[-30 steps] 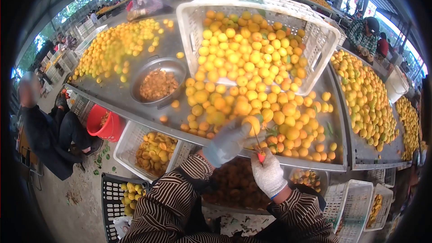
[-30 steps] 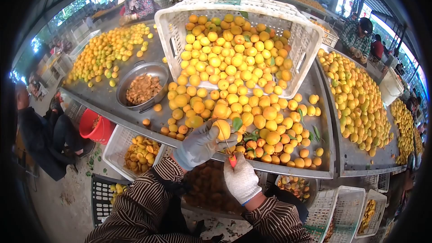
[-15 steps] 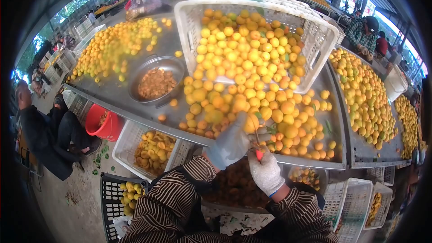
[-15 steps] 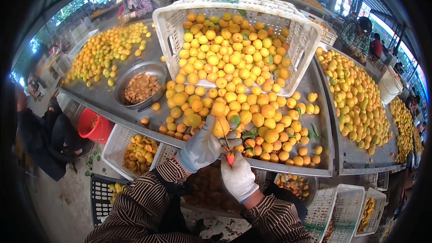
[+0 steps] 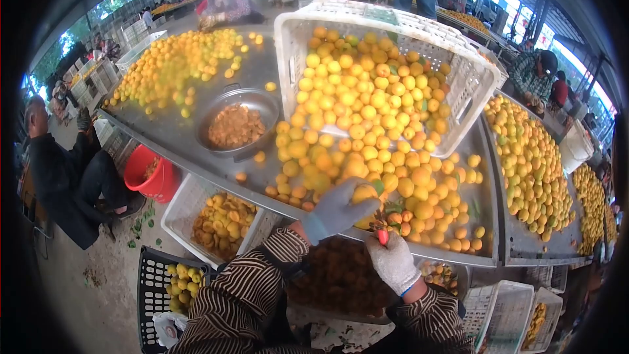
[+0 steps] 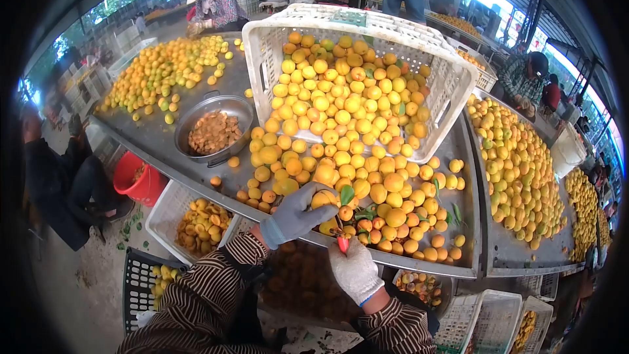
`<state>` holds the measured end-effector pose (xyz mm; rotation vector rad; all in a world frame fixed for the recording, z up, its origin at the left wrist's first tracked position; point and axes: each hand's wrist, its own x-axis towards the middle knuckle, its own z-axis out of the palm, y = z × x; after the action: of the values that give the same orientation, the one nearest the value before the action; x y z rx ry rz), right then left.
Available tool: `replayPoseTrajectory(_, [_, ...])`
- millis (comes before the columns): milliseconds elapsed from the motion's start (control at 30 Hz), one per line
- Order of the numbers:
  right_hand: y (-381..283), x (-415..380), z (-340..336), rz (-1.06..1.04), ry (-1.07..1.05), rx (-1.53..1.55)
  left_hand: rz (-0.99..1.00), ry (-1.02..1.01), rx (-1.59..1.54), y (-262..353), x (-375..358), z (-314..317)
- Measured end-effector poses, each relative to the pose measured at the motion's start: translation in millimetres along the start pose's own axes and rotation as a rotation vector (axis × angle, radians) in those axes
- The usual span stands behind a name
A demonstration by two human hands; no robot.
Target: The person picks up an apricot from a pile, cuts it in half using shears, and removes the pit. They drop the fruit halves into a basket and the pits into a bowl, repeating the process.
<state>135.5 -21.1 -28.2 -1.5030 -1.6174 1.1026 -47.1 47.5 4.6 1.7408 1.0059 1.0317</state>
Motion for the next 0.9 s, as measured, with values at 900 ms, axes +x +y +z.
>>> replayPoseTrajectory(900, [-38.4,-1.5,-31.8,-0.111,-0.072,0.491,-0.198,-0.385,-0.641,-3.7,-18.0,28.5])
